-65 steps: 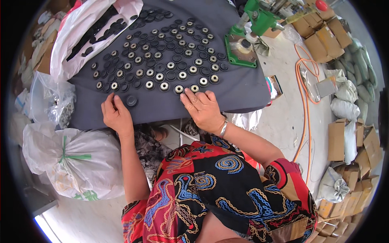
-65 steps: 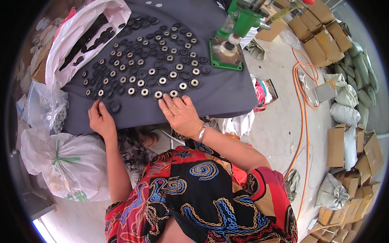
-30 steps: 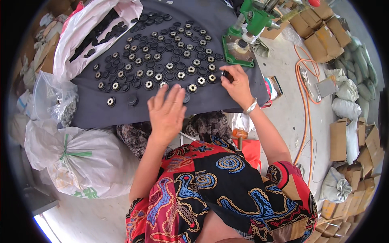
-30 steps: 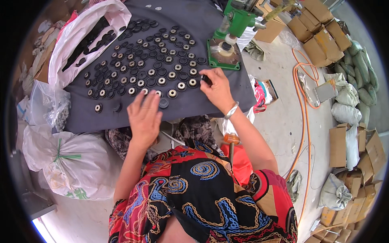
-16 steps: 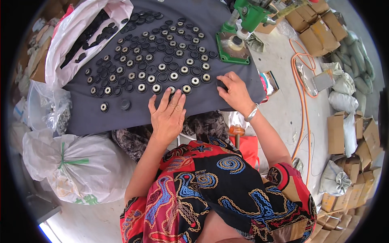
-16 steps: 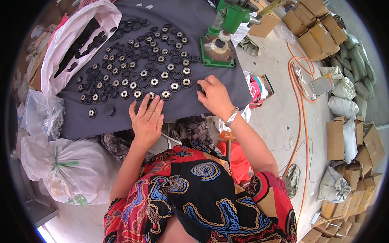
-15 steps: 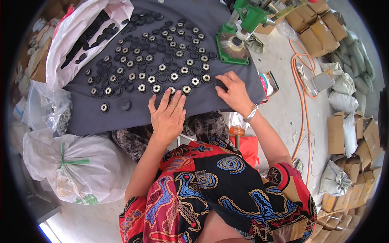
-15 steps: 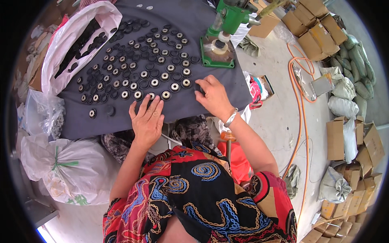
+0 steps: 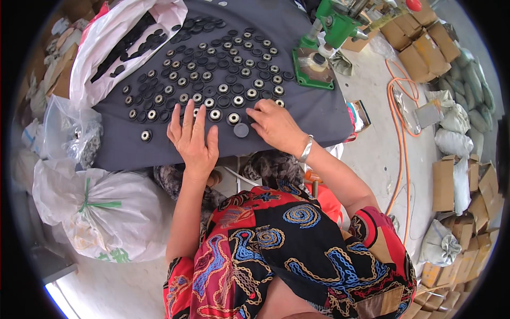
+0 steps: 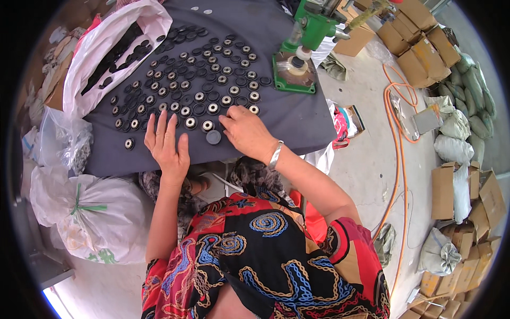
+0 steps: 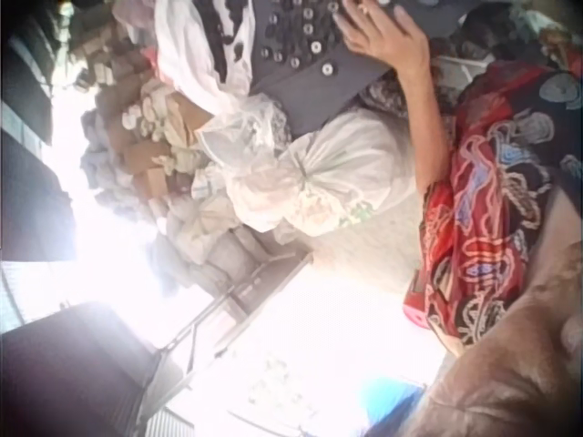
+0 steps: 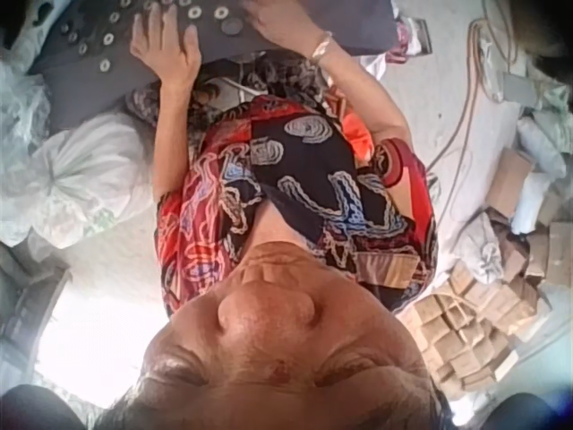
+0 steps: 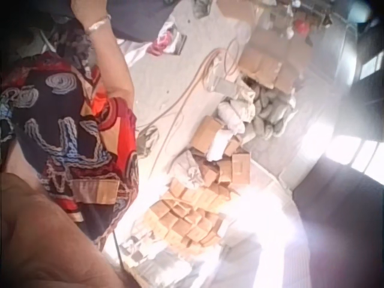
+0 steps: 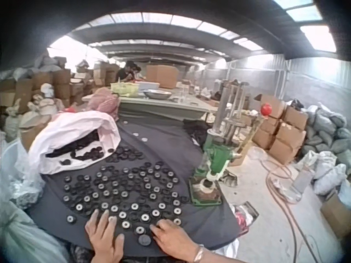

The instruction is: The person uses a rubber mallet to tap metal snap fasteners onto a gray fabric sheet laid on a table. They then pick up black plastic caps from a white bag and place them over the fasteners, arranging them in rows.

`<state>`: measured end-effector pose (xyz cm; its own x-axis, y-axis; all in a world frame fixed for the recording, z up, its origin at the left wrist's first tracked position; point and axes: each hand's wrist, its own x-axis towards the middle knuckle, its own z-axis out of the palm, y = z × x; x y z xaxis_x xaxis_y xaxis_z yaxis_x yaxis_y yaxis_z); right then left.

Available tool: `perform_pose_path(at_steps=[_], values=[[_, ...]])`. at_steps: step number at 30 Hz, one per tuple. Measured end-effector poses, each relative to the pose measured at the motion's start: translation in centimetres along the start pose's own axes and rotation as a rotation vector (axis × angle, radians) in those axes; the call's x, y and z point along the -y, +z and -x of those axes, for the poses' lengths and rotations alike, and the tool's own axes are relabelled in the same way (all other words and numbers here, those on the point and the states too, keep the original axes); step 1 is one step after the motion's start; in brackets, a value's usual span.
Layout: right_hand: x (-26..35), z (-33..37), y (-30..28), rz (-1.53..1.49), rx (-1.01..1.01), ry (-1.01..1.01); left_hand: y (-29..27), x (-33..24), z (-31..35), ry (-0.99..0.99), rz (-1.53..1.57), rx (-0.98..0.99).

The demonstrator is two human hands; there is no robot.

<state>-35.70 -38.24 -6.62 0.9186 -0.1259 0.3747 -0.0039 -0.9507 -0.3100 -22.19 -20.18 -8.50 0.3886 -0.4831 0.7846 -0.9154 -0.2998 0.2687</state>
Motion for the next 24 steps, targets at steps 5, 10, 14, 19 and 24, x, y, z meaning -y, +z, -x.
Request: perform_pose_path(at_steps=[5, 10, 14, 19, 24], values=[[0.8, -0.2, 0.1, 0.090, 0.004, -0.034, 1.0, 0.0, 0.2, -0.013, -0.076, 0.041], [0.2, -0.3, -0.5, 0.074, -0.046, -0.034, 0.9, -0.2, 0.3, -0.046, -0.119, 0.059], [-2.2, -2.0, -2.5, 0.200, -0.074, 0.058, 1.0, 0.1, 0.3, -0.041, -0.086, 0.027], [-4.0, -3.9, -1.9, 0.313, 0.153, 0.151, 1.2, 0.3, 0.6, -0.062, -0.061, 0.014], [-4.5, -5.0, -1.9, 0.232, 0.204, 0.175, 1.2, 0.3, 0.7, -0.076, -0.057, 0.004]])
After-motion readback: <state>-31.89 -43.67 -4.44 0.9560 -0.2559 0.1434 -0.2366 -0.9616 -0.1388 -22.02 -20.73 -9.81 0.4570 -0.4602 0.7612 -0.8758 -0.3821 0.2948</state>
